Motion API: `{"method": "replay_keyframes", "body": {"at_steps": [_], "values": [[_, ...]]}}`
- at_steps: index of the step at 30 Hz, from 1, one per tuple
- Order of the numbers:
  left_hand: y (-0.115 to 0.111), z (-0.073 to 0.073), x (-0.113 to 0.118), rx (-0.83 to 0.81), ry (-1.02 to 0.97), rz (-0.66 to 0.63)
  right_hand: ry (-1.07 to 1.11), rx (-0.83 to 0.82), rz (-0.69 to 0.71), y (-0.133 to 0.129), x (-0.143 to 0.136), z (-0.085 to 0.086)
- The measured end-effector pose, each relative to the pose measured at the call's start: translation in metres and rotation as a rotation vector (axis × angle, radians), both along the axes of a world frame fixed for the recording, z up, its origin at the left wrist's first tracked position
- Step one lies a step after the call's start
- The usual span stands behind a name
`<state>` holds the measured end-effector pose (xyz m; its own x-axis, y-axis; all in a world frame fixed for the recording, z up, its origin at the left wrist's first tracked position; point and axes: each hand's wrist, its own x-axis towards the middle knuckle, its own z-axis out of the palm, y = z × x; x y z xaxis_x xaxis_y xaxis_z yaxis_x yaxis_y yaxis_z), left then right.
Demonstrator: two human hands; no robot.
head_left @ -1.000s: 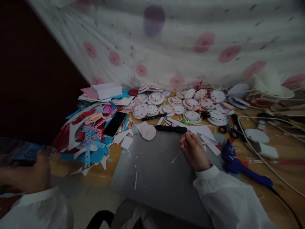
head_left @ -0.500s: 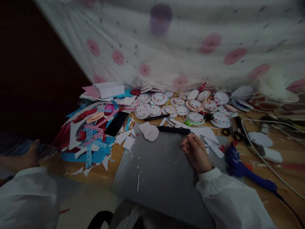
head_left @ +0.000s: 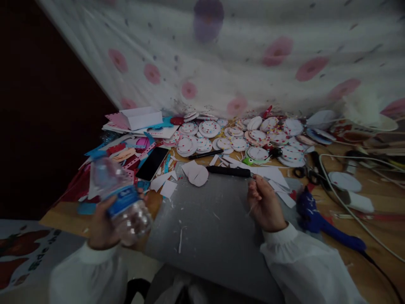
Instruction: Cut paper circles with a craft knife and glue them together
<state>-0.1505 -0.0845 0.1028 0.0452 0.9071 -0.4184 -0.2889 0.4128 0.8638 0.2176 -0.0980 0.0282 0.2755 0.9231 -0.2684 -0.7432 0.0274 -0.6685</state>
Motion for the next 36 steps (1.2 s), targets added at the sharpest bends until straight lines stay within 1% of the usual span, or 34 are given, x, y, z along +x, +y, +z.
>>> {"method": "replay_keyframes", "body": {"at_steps": [2,4,6,9,13,16,19,22,26,29,31,33,36], "values": [[0.001,-0.024,0.032,-0.067,-0.064,-0.074,-0.014,0.004,-0.017,0.000,0.002,0.001],[-0.001,-0.041,0.057,-0.063,-0.094,-0.166,-0.075,0.004,-0.036,0.001,0.003,0.002],[-0.003,-0.052,0.072,-0.045,-0.140,-0.259,-0.162,0.006,-0.037,0.002,0.001,0.003],[-0.004,-0.058,0.083,-0.001,-0.236,-0.443,-0.264,0.021,0.029,0.002,-0.003,0.005],[-0.001,-0.057,0.093,0.081,-0.293,-0.661,-0.349,0.035,0.110,0.002,-0.006,0.002],[0.000,-0.055,0.101,0.075,-0.288,-0.728,-0.371,0.037,0.088,0.005,-0.004,-0.002],[0.000,-0.051,0.107,0.028,-0.281,-0.732,-0.369,0.026,0.052,0.007,-0.003,-0.005],[0.000,-0.042,0.110,-0.001,-0.278,-0.775,-0.368,0.011,0.046,0.007,-0.003,-0.006],[-0.002,-0.031,0.112,0.003,-0.283,-0.822,-0.344,0.011,0.054,0.004,-0.005,-0.005],[-0.004,-0.027,0.112,0.033,-0.302,-0.846,-0.340,0.003,0.030,0.002,-0.007,-0.003],[-0.004,-0.028,0.111,0.059,-0.286,-0.826,-0.340,-0.002,0.008,-0.001,-0.009,-0.001],[-0.003,-0.028,0.108,0.103,-0.243,-0.778,-0.337,-0.010,-0.006,-0.007,-0.011,0.000],[0.002,-0.027,0.097,0.211,-0.150,-0.713,-0.346,-0.035,-0.015,-0.019,-0.015,0.004]]}}
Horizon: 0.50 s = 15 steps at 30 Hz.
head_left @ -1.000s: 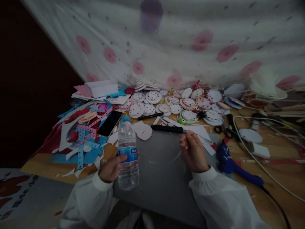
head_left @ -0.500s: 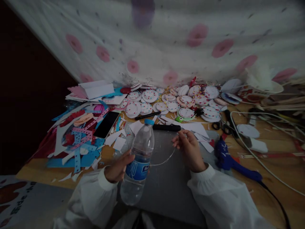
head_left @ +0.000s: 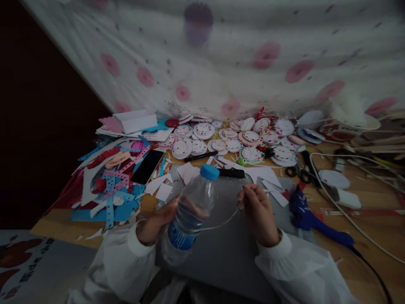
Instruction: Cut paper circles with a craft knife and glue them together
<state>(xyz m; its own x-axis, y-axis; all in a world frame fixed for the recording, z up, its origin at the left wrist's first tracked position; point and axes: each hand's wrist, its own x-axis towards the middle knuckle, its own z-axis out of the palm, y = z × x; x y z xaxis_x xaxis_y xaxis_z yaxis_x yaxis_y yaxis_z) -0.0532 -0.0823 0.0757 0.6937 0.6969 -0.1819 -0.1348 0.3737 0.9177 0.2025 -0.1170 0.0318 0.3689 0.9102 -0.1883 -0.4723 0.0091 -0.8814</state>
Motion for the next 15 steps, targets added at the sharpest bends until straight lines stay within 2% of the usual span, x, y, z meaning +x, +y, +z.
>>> {"method": "replay_keyframes", "body": {"at_steps": [3,5,8,12,15], "values": [[0.008,0.009,-0.019,0.132,0.067,-0.025,-0.022,-0.010,0.011,-0.009,-0.004,0.003],[0.012,0.017,-0.032,0.250,0.137,-0.096,-0.036,-0.002,0.032,-0.009,-0.007,0.005],[0.015,0.029,-0.044,0.535,0.301,-0.201,-0.082,0.008,0.051,-0.002,-0.009,0.008],[0.009,0.034,-0.036,0.956,0.545,-0.306,-0.187,-0.032,0.059,0.010,-0.009,0.015],[0.003,0.031,-0.018,1.155,0.664,-0.439,-0.238,-0.034,0.088,0.013,-0.006,0.023]]}}
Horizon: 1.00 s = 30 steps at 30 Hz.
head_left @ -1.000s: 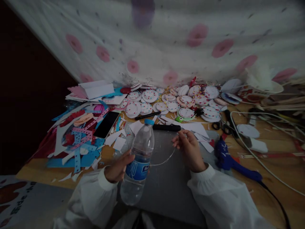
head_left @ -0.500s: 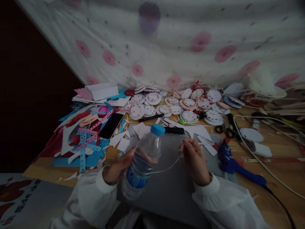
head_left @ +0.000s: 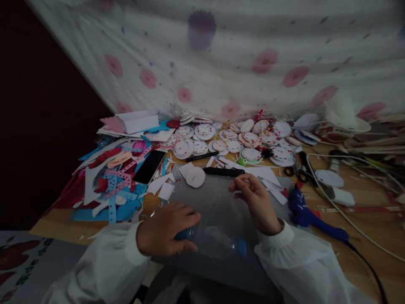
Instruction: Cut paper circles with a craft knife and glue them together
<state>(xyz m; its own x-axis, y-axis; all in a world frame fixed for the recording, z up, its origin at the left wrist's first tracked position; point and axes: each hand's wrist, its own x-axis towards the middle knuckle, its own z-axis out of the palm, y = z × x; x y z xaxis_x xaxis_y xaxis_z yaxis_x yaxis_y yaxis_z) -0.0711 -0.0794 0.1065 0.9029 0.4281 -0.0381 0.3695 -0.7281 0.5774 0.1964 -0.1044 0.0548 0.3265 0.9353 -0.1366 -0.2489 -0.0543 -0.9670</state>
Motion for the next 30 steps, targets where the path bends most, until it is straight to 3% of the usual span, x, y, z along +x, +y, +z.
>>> {"method": "replay_keyframes", "body": {"at_steps": [5,9,14,18,23,30], "values": [[-0.001,-0.008,0.030,0.169,0.235,-0.008,-0.025,0.085,-0.010,0.009,-0.005,0.016],[0.001,-0.019,0.049,0.225,0.255,0.150,0.053,0.186,-0.027,0.030,-0.021,0.030],[-0.001,-0.034,0.062,0.166,0.176,0.312,0.145,0.247,0.044,0.040,-0.044,0.039],[0.002,-0.033,0.065,0.093,0.159,0.396,0.290,0.227,0.015,0.027,-0.052,0.038],[0.019,-0.021,0.068,-0.036,0.220,0.451,0.453,0.166,-0.042,0.004,-0.057,0.034],[0.025,-0.020,0.067,-0.014,0.293,0.458,0.470,0.214,-0.203,-0.042,-0.065,0.005]]}}
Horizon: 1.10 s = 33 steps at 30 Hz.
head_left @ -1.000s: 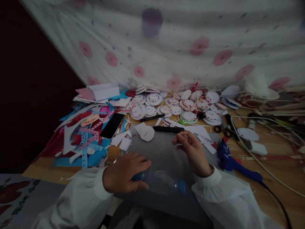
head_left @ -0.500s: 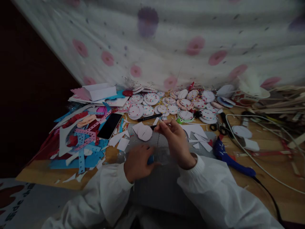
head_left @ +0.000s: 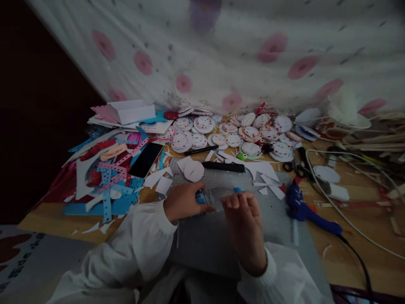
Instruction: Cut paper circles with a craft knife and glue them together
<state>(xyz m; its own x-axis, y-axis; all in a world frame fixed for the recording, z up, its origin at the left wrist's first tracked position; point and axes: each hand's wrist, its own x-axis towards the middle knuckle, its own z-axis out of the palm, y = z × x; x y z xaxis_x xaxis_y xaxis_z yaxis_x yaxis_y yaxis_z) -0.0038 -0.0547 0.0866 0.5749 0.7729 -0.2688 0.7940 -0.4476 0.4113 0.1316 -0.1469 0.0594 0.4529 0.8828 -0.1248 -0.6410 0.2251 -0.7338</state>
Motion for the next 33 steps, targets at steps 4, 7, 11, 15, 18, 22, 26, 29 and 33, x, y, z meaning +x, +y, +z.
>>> {"method": "replay_keyframes", "body": {"at_steps": [4,7,11,15,18,22,26,29,33], "values": [[-0.005,-0.005,-0.001,-0.008,-0.058,-0.003,-0.113,0.048,-0.024,-0.026,-0.003,-0.018],[-0.009,-0.008,-0.001,0.011,-0.128,-0.032,-0.216,0.055,-0.030,-0.035,-0.002,-0.021],[-0.011,-0.010,-0.001,0.012,-0.151,-0.032,-0.276,-0.031,-0.107,-0.036,0.004,-0.018],[-0.011,-0.009,-0.002,-0.011,-0.142,-0.036,-0.316,-0.062,-0.084,-0.033,0.009,-0.012],[-0.012,-0.008,-0.002,-0.009,-0.139,-0.022,-0.336,-0.064,-0.066,-0.033,0.010,-0.010],[-0.015,-0.007,-0.002,0.007,-0.163,-0.041,-0.343,-0.062,-0.064,-0.038,0.010,-0.011],[-0.016,-0.009,-0.003,0.020,-0.182,-0.050,-0.338,-0.074,-0.067,-0.044,0.010,-0.013],[-0.017,-0.011,-0.004,0.025,-0.197,-0.060,-0.332,-0.087,-0.071,-0.045,0.010,-0.015],[-0.017,-0.013,-0.003,0.035,-0.193,-0.068,-0.330,-0.101,-0.066,-0.048,0.008,-0.018]]}}
